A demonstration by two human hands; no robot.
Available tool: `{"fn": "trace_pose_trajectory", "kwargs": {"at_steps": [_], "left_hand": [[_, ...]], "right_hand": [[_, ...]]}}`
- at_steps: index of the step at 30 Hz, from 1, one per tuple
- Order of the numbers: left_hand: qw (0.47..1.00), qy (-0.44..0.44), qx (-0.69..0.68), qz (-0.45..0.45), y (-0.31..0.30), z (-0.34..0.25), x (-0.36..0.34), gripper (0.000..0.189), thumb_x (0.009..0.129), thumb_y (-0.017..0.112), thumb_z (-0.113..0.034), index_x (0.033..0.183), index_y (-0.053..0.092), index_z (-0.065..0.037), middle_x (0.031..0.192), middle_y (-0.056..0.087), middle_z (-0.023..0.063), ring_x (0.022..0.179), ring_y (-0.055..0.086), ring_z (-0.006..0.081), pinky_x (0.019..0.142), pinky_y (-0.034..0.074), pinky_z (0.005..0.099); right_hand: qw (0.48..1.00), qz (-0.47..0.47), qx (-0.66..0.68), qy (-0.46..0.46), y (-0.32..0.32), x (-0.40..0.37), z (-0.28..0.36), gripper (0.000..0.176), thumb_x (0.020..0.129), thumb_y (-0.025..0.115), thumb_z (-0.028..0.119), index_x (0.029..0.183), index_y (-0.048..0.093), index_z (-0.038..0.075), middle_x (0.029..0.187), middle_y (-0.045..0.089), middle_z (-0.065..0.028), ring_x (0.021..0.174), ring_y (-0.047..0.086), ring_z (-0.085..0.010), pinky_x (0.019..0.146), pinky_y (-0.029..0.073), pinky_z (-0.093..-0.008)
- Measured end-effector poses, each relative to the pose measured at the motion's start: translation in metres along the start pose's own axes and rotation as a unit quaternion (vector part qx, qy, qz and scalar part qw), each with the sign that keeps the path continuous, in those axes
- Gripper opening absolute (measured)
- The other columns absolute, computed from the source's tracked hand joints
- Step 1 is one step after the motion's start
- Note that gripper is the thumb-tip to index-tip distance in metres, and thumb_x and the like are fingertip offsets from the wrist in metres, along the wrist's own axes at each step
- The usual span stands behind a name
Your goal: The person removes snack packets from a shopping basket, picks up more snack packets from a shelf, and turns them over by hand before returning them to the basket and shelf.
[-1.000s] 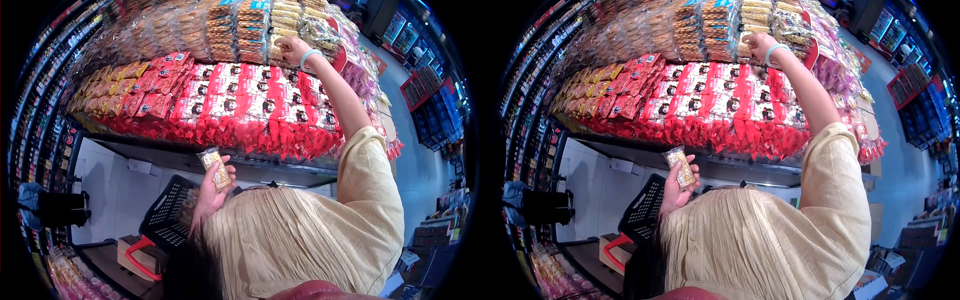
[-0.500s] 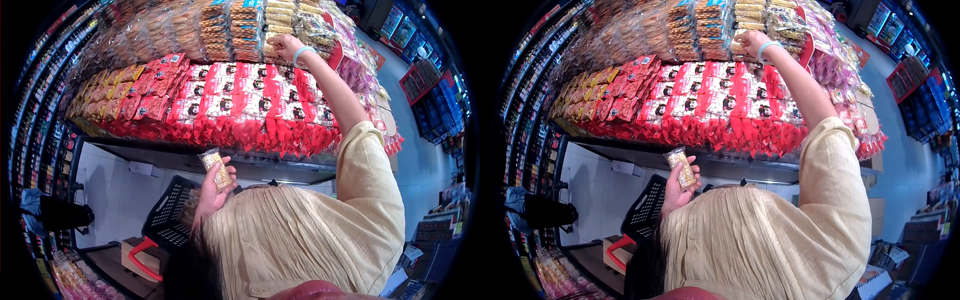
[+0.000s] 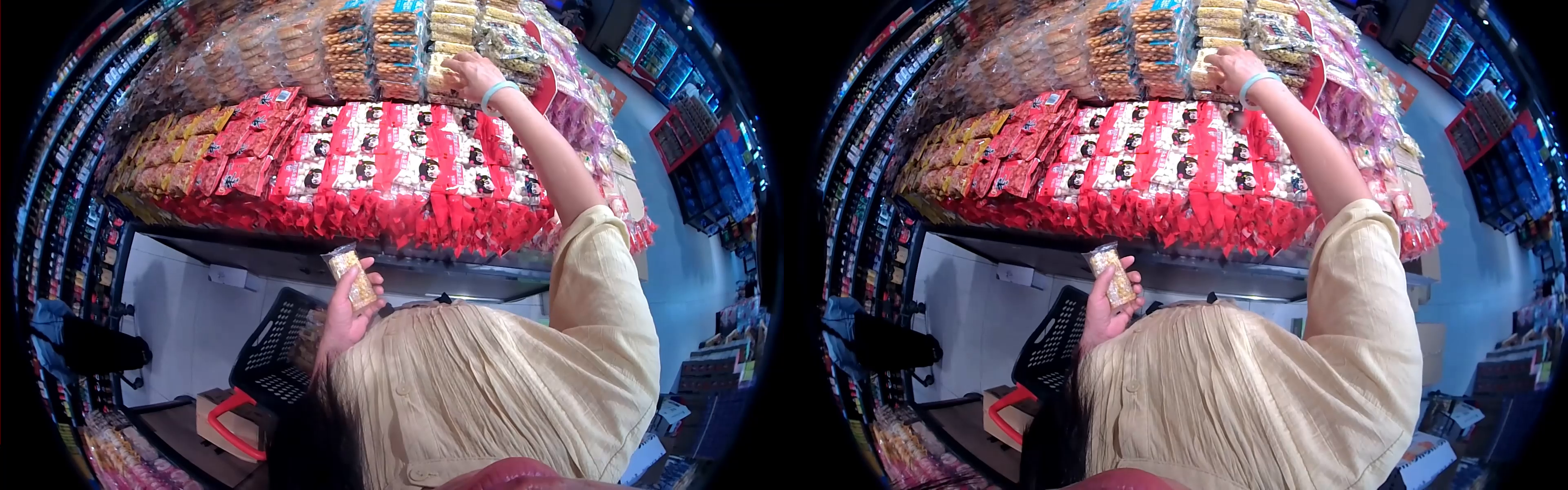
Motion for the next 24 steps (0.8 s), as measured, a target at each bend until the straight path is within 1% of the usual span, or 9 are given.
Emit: {"fn": "trace_pose_trajectory", "kwargs": {"at_steps": [1, 5, 7, 13, 17, 20, 22, 23, 24], "left_hand": [[1.0, 0.002, 0.0, 0.0, 0.0, 0.0, 0.0, 0.041, 0.095, 0.05, -0.034, 0.124, 0.05, -0.005, 0.092, 0.062, 0.0083, 0.077, 0.06, 0.0174, 0.064, 0.053, 0.0338], [1.0, -0.001, 0.004, -0.001, 0.002, -0.001, 0.0, 0.041, 0.095, 0.05, -0.034, 0.124, 0.05, -0.005, 0.092, 0.062, 0.0083, 0.077, 0.06, 0.0174, 0.063, 0.053, 0.0334], [1.0, -0.005, 0.003, 0.002, 0.001, 0.001, 0.001, 0.041, 0.095, 0.05, -0.034, 0.124, 0.05, -0.005, 0.092, 0.062, 0.0082, 0.077, 0.06, 0.0173, 0.063, 0.053, 0.0333], [1.0, -0.006, -0.002, 0.021, 0.005, 0.003, 0.001, 0.041, 0.096, 0.049, -0.034, 0.125, 0.05, -0.005, 0.092, 0.062, 0.0084, 0.077, 0.06, 0.0172, 0.063, 0.053, 0.033], [1.0, -0.007, 0.002, 0.023, 0.008, 0.004, 0.0, 0.042, 0.096, 0.049, -0.035, 0.126, 0.05, -0.006, 0.093, 0.061, 0.0084, 0.078, 0.06, 0.0171, 0.063, 0.053, 0.0329], [1.0, -0.006, 0.004, 0.029, 0.009, 0.004, -0.001, 0.041, 0.096, 0.049, -0.035, 0.126, 0.05, -0.006, 0.093, 0.061, 0.0083, 0.078, 0.06, 0.0171, 0.063, 0.053, 0.0327], [0.999, -0.003, -0.004, 0.039, 0.009, 0.004, -0.002, 0.043, 0.097, 0.047, -0.037, 0.126, 0.049, -0.006, 0.093, 0.061, 0.0083, 0.078, 0.059, 0.0174, 0.065, 0.053, 0.0331], [0.999, -0.002, -0.007, 0.037, 0.009, 0.004, -0.003, 0.043, 0.097, 0.047, -0.037, 0.126, 0.049, -0.006, 0.093, 0.061, 0.0083, 0.078, 0.059, 0.0174, 0.065, 0.053, 0.0331], [0.998, 0.013, -0.031, 0.06, 0.013, 0.0, -0.004, 0.046, 0.097, 0.045, -0.04, 0.128, 0.047, -0.006, 0.094, 0.061, 0.0092, 0.08, 0.06, 0.0184, 0.066, 0.053, 0.0339]], "right_hand": [[1.0, 0.003, -0.012, -0.002, 0.0, -0.002, -0.001, 0.036, 0.087, 0.061, 0.022, 0.122, 0.059, 0.017, 0.117, 0.059, -0.012, 0.113, 0.053, -0.0299, 0.096, 0.044, -0.0409], [0.999, 0.014, 0.028, 0.015, 0.014, -0.001, -0.009, 0.033, 0.086, 0.061, 0.02, 0.12, 0.061, 0.019, 0.118, 0.059, -0.0106, 0.114, 0.054, -0.0293, 0.096, 0.044, -0.0406], [0.999, -0.014, 0.047, 0.006, 0.01, -0.004, -0.008, 0.032, 0.086, 0.062, 0.018, 0.118, 0.063, 0.019, 0.12, 0.059, -0.01, 0.115, 0.054, -0.0286, 0.097, 0.045, -0.0402], [0.999, -0.015, 0.042, 0.022, 0.013, -0.007, -0.008, 0.034, 0.084, 0.064, 0.013, 0.117, 0.062, 0.019, 0.121, 0.058, -0.0092, 0.116, 0.053, -0.0282, 0.097, 0.045, -0.0392], [0.999, -0.017, 0.039, 0.014, 0.019, -0.009, -0.008, 0.036, 0.084, 0.064, 0.011, 0.119, 0.061, 0.021, 0.122, 0.058, -0.009, 0.116, 0.053, -0.0278, 0.098, 0.045, -0.0386], [0.999, -0.022, 0.04, 0.005, 0.014, -0.012, -0.007, 0.038, 0.084, 0.064, 0.012, 0.121, 0.059, 0.019, 0.124, 0.057, -0.0096, 0.117, 0.053, -0.0285, 0.097, 0.046, -0.0391], [0.997, -0.067, 0.041, -0.003, -0.003, -0.02, 0.0, 0.042, 0.082, 0.066, 0.014, 0.123, 0.058, 0.016, 0.125, 0.056, -0.0107, 0.119, 0.052, -0.0293, 0.098, 0.046, -0.0394], [0.997, -0.057, 0.053, 0.01, -0.014, -0.022, 0.003, 0.041, 0.082, 0.066, 0.017, 0.122, 0.058, 0.011, 0.123, 0.057, -0.0124, 0.118, 0.052, -0.0306, 0.099, 0.044, -0.0393], [0.997, -0.055, 0.053, 0.007, -0.024, -0.027, 0.011, 0.041, 0.082, 0.066, 0.017, 0.122, 0.058, 0.011, 0.123, 0.057, -0.0124, 0.118, 0.052, -0.0306, 0.099, 0.044, -0.0393]]}}
Point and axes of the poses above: each hand's wrist, its own x-axis towards the middle knuckle, its own y-axis out of the palm, z = x × y, the point moved 8 cm from there along x, towards the middle knuckle
